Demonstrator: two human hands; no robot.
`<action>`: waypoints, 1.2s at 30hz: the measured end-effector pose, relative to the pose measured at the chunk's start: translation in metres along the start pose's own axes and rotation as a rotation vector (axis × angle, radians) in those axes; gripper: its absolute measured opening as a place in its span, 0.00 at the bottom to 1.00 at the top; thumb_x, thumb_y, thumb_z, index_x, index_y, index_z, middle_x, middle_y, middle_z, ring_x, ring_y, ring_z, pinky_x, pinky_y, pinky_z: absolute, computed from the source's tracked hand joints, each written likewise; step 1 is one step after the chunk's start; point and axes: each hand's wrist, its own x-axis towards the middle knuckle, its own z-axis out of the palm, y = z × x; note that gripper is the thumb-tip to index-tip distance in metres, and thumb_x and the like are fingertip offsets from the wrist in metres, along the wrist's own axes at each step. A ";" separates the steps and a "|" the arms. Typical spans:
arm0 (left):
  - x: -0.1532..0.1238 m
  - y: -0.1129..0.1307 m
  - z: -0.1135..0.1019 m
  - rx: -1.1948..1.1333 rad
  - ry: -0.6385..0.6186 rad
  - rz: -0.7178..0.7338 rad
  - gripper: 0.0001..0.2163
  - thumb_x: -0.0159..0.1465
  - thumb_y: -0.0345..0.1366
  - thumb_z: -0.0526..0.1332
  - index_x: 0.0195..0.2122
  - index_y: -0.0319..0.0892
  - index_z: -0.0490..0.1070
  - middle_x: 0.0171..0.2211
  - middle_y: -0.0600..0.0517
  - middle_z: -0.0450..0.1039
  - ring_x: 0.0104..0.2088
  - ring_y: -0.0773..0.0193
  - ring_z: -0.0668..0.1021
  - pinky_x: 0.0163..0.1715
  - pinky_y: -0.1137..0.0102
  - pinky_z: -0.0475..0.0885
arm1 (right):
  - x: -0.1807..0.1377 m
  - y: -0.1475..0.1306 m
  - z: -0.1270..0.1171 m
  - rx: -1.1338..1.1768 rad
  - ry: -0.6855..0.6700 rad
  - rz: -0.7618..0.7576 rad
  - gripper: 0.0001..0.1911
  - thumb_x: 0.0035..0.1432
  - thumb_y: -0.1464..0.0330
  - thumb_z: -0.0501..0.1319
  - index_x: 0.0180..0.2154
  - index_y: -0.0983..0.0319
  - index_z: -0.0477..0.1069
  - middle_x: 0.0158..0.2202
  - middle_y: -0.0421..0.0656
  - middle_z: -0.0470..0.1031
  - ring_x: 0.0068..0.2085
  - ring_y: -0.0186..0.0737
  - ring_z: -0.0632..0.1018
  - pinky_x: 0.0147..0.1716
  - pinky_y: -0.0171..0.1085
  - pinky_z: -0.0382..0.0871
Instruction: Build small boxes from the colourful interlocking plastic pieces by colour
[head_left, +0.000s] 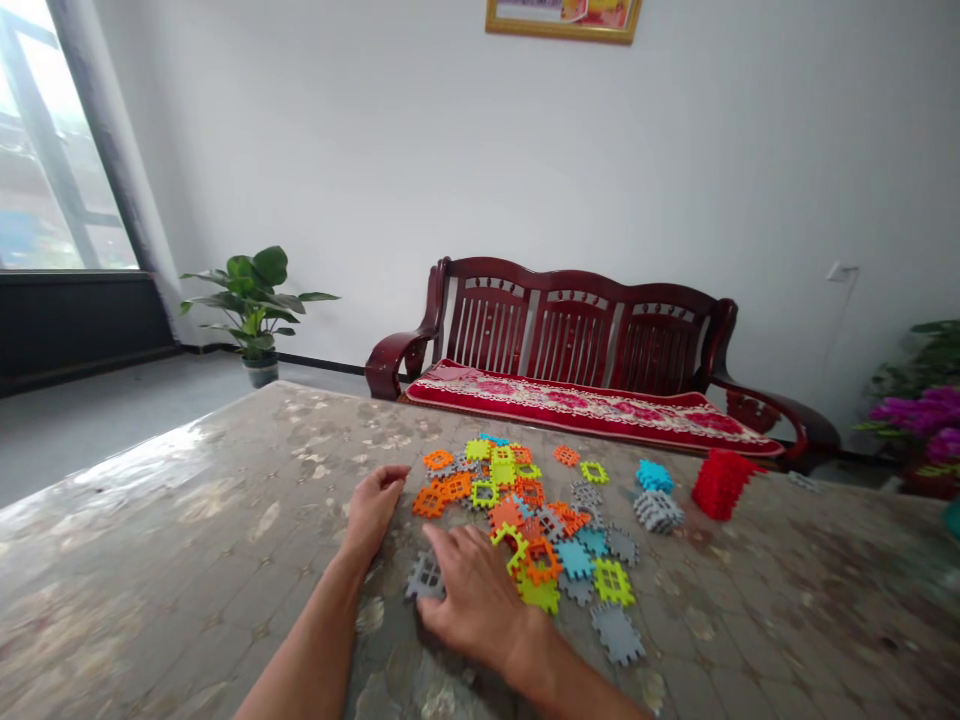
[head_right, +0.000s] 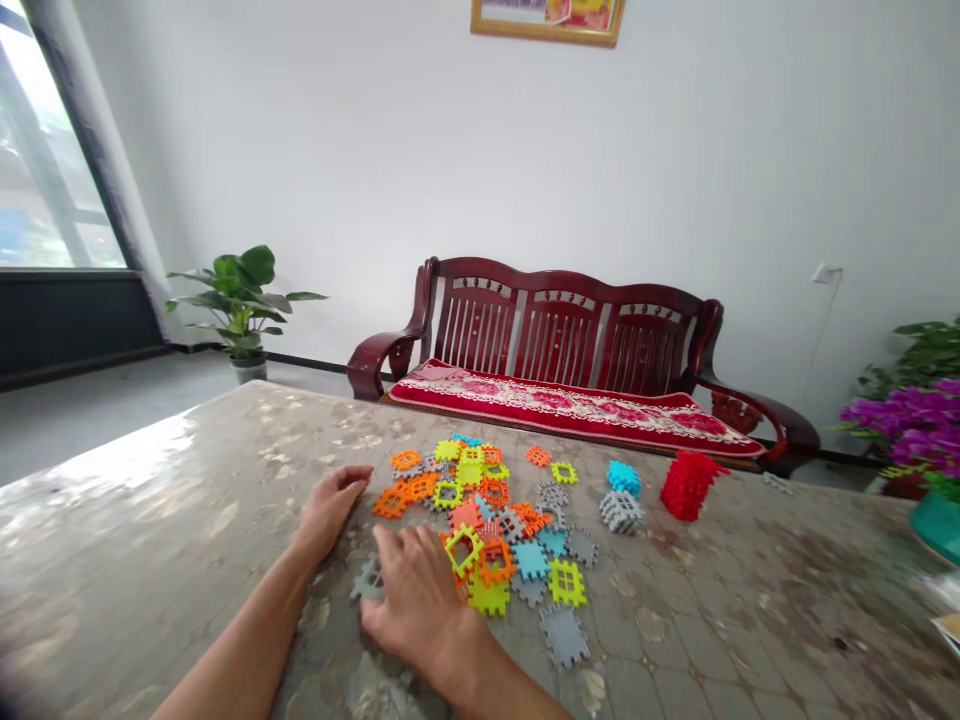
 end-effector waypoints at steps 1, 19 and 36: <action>0.000 -0.001 0.001 0.017 -0.002 0.007 0.16 0.50 0.37 0.56 0.38 0.40 0.76 0.32 0.51 0.80 0.33 0.62 0.79 0.36 0.71 0.72 | -0.003 0.009 -0.007 0.029 0.051 -0.008 0.31 0.49 0.69 0.61 0.57 0.60 0.63 0.49 0.47 0.74 0.49 0.47 0.73 0.51 0.44 0.66; -0.003 0.005 0.008 0.385 -0.020 0.051 0.13 0.57 0.30 0.56 0.41 0.44 0.77 0.38 0.52 0.82 0.38 0.62 0.81 0.35 0.74 0.71 | -0.063 0.170 -0.041 -0.125 0.396 0.295 0.24 0.54 0.68 0.59 0.55 0.58 0.69 0.51 0.47 0.75 0.52 0.49 0.72 0.54 0.48 0.65; -0.001 0.002 0.009 0.423 -0.051 0.070 0.15 0.57 0.32 0.56 0.42 0.45 0.77 0.40 0.51 0.81 0.39 0.61 0.81 0.35 0.73 0.71 | -0.059 0.170 -0.039 -0.334 0.570 0.387 0.26 0.55 0.61 0.61 0.55 0.61 0.68 0.46 0.49 0.77 0.48 0.49 0.73 0.49 0.44 0.64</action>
